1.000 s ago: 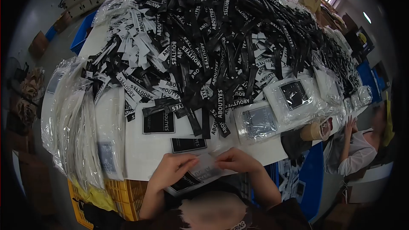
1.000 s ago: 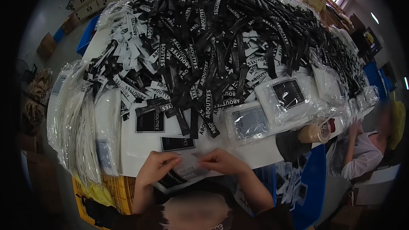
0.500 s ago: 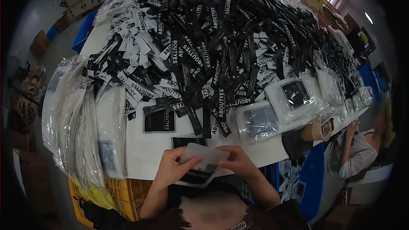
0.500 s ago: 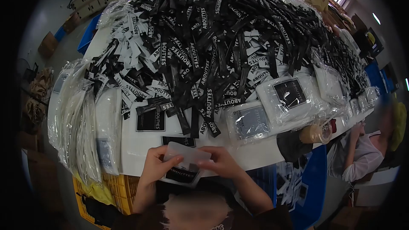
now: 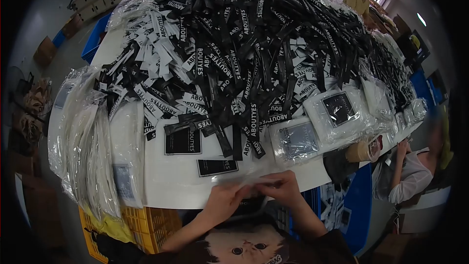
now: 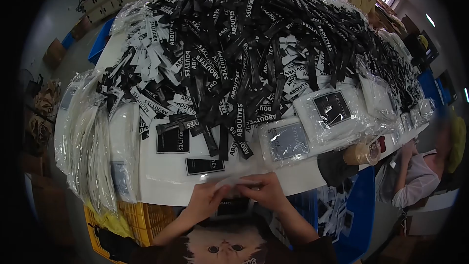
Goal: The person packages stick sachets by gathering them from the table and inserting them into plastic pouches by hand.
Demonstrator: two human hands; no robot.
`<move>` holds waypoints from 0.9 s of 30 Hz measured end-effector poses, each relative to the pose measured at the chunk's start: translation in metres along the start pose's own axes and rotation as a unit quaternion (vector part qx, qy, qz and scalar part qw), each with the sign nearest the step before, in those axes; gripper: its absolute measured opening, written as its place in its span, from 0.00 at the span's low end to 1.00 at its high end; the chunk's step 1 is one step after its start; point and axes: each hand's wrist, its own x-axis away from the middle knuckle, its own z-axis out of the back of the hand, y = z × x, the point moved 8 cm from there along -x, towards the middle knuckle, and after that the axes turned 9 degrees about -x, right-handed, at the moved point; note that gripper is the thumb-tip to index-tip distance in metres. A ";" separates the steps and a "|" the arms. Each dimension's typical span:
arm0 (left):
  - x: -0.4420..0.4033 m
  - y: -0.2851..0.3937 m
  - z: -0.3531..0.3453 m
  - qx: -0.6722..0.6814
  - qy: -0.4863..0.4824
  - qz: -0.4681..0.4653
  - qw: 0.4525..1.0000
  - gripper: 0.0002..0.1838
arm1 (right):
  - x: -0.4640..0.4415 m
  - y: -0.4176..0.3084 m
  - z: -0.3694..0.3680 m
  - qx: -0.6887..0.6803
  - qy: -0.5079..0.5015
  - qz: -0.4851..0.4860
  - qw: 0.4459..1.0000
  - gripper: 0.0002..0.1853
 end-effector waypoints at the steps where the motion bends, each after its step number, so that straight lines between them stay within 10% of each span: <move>1: -0.002 0.000 0.001 0.000 0.000 0.000 1.000 0.08 | 0.008 -0.004 0.008 0.040 0.013 -0.001 0.999 0.07; 4: -0.007 0.001 -0.014 -0.009 -0.130 -0.022 0.991 0.09 | 0.039 -0.027 0.063 0.184 0.046 -0.032 0.981 0.08; 6: -0.010 -0.015 0.024 0.002 0.044 0.001 0.999 0.09 | 0.064 -0.049 0.086 0.425 -0.112 -0.106 0.892 0.13; 9: -0.012 -0.049 0.065 -0.120 0.203 0.054 0.970 0.08 | 0.057 -0.074 0.078 0.557 -0.089 -0.087 0.821 0.19; 13: -0.018 -0.068 0.065 -0.196 0.239 0.019 0.951 0.15 | -0.014 -0.063 0.027 0.278 -0.116 0.028 0.953 0.24; 16: -0.021 -0.068 0.060 -0.254 0.229 0.007 0.940 0.21 | -0.065 -0.040 -0.010 0.332 -0.141 0.172 0.917 0.37; 18: -0.018 -0.072 0.056 -0.271 0.207 0.012 0.940 0.23 | -0.082 -0.025 -0.020 0.614 -0.081 0.201 0.759 0.50; 27: -0.017 -0.077 0.055 -0.269 0.218 0.011 0.938 0.24 | -0.087 -0.017 -0.006 0.582 -0.027 0.187 0.791 0.51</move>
